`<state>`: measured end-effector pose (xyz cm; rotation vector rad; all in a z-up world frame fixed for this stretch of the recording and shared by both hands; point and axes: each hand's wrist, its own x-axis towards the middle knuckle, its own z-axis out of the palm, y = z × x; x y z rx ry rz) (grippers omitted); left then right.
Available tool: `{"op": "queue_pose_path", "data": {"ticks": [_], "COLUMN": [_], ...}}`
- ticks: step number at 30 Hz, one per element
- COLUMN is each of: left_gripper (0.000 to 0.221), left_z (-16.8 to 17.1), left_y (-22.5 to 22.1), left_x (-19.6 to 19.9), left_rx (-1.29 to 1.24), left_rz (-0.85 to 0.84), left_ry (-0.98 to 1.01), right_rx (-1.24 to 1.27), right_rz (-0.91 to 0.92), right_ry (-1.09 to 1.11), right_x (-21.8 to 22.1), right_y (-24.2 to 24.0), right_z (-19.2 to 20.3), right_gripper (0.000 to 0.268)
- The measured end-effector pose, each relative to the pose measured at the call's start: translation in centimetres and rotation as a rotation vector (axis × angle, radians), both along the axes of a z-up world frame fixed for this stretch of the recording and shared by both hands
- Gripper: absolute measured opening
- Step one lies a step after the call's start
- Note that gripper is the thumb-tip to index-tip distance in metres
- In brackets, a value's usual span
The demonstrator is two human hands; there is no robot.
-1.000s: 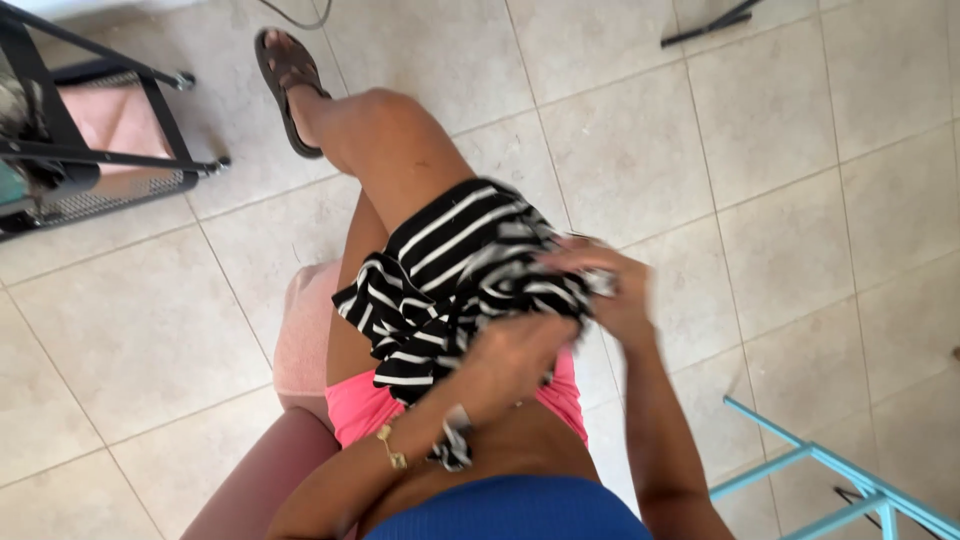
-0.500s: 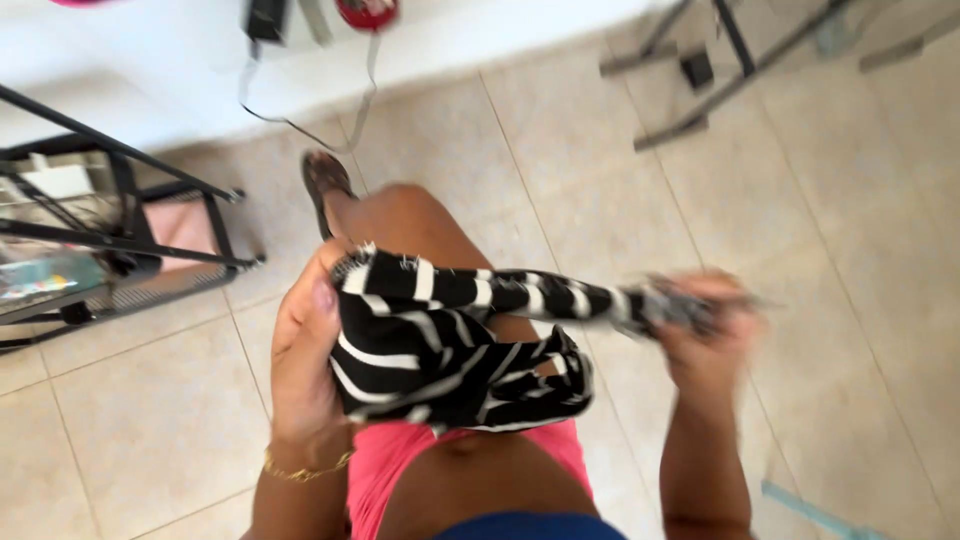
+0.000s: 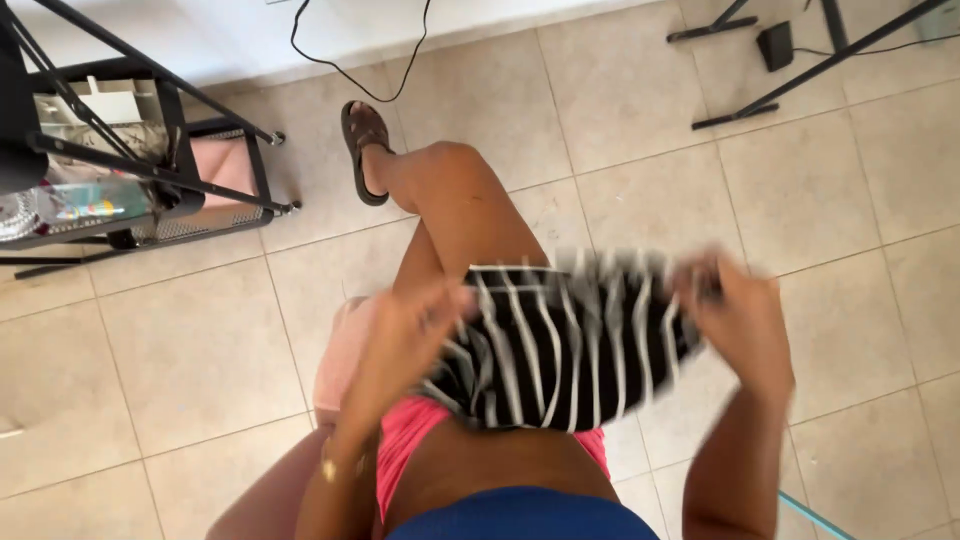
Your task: Trimming loose threads and excess fabric from a black and white striped garment using small scissors.
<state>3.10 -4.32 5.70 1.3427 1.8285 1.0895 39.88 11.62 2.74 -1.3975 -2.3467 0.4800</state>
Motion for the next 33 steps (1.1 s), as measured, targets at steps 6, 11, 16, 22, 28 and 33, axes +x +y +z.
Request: {"op": "queue_pose_path", "data": {"ticks": [6,11,16,22,28,33], "left_gripper": [0.041,0.013,0.017,0.020,0.017,0.013], "left_z": [-5.6,-7.4,-9.7,-13.0,-10.5,-8.2], "left_y": [1.5,-2.0,1.7,2.1,2.5,3.1], "left_x": [-1.3,-4.7,-6.1,-5.2,-3.9,-2.4], "left_rx": [-0.101,0.004,-0.055,0.003,-0.073,-0.065], "left_rz": [0.161,-1.267,-1.121,-0.899,0.002,0.123], "left_ry": [0.424,-0.930,-0.935,-1.015,-0.692,-0.512], "right_rx": [-0.638,-0.982,-0.904,-0.754,-0.279,-0.361], "right_rz": [0.425,1.321,0.716,0.571,-0.313,-0.415], "right_ry": [0.468,0.890,0.285,0.712,0.890,0.805], "right_x": [-2.2,-2.9,-9.0,-22.1,-16.6,-5.3], "right_y": [-0.8,-1.7,2.4,2.8,7.4,5.2], "right_z": [0.8,-0.8,-6.9,-13.4,-11.0,-13.8], "right_gripper": [0.021,0.012,0.023,0.025,0.013,0.023]}}
